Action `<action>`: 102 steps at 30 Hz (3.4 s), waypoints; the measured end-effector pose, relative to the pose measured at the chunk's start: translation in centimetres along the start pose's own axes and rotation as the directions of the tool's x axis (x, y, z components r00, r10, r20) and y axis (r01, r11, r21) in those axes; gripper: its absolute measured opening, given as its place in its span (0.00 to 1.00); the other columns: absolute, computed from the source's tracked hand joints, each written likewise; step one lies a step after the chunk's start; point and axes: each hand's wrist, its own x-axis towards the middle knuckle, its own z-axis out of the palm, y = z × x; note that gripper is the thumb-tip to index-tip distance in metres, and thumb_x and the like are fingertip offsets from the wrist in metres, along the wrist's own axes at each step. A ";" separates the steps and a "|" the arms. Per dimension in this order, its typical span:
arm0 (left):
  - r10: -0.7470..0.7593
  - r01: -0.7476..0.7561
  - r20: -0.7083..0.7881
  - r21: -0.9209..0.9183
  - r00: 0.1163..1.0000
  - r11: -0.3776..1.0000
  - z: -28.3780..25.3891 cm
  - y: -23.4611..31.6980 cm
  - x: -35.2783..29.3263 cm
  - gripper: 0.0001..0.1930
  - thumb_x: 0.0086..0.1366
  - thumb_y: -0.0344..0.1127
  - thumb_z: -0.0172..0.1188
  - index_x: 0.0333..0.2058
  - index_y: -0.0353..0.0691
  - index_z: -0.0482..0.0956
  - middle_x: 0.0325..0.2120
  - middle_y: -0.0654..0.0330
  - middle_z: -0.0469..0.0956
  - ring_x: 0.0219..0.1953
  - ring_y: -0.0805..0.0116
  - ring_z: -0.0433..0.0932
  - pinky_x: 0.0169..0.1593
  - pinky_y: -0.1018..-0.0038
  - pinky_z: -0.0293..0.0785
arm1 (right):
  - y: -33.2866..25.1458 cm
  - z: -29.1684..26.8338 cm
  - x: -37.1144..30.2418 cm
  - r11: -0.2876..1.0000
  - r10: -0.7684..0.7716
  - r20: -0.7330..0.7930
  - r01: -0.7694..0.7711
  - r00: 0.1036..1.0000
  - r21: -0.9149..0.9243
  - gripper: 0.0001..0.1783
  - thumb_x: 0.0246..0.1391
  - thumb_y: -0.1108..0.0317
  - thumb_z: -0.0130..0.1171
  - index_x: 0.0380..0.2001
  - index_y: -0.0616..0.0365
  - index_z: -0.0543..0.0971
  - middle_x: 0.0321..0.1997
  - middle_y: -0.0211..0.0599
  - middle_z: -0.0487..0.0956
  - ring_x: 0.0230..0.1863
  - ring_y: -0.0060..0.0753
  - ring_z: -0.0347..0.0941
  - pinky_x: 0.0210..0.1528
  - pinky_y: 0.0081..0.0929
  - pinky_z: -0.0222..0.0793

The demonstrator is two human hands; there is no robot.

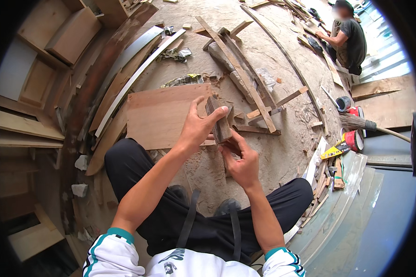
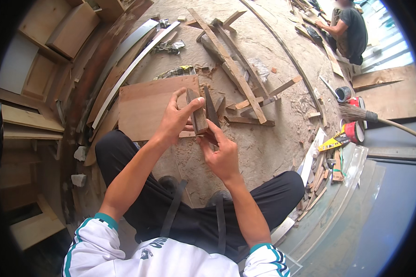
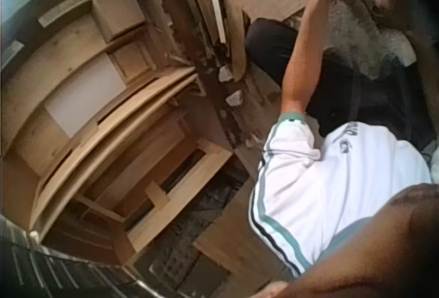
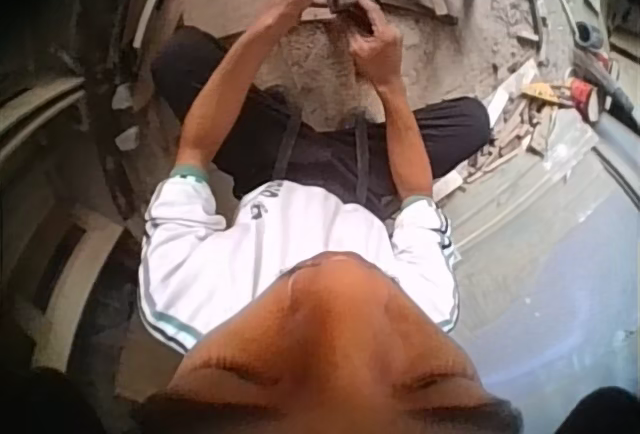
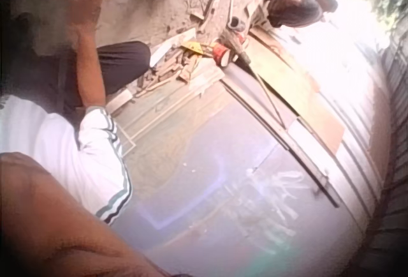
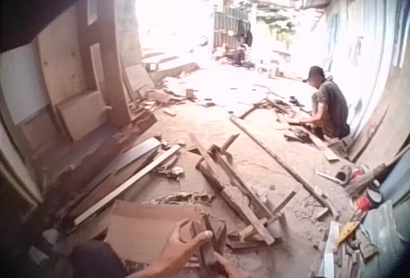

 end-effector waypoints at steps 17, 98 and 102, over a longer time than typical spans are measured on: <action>0.157 -0.158 0.049 0.018 0.986 0.987 0.2 -2.1 1.1 0.30 0.67 0.49 0.64 0.59 0.42 0.62 0.39 0.55 0.79 0.33 0.72 0.82 0.29 0.75 0.84 | 0.9 0.9 -0.4 0.996 -0.021 -0.124 0.010 0.992 -0.092 0.21 0.55 0.81 0.64 0.53 0.67 0.80 0.40 0.49 0.86 0.41 0.33 0.85 0.42 0.27 0.80; 0.322 -0.283 0.176 -0.213 0.930 0.935 -1.5 -3.1 0.5 0.32 0.61 0.50 0.70 0.54 0.31 0.73 0.51 0.54 0.79 0.47 0.66 0.82 0.52 0.70 0.80 | 4.9 1.5 0.9 0.822 -0.514 -0.068 0.468 0.855 -0.324 0.26 0.55 0.74 0.66 0.56 0.67 0.72 0.53 0.58 0.80 0.53 0.55 0.80 0.50 0.39 0.81; 0.348 -0.316 0.187 -0.180 0.919 0.931 -2.9 -2.5 2.5 0.33 0.61 0.54 0.69 0.55 0.32 0.73 0.51 0.55 0.79 0.48 0.64 0.82 0.53 0.67 0.79 | 10.6 -1.1 2.7 0.926 0.084 -0.240 -0.165 0.967 -0.339 0.20 0.65 0.57 0.54 0.49 0.62 0.79 0.44 0.52 0.84 0.46 0.54 0.82 0.45 0.42 0.80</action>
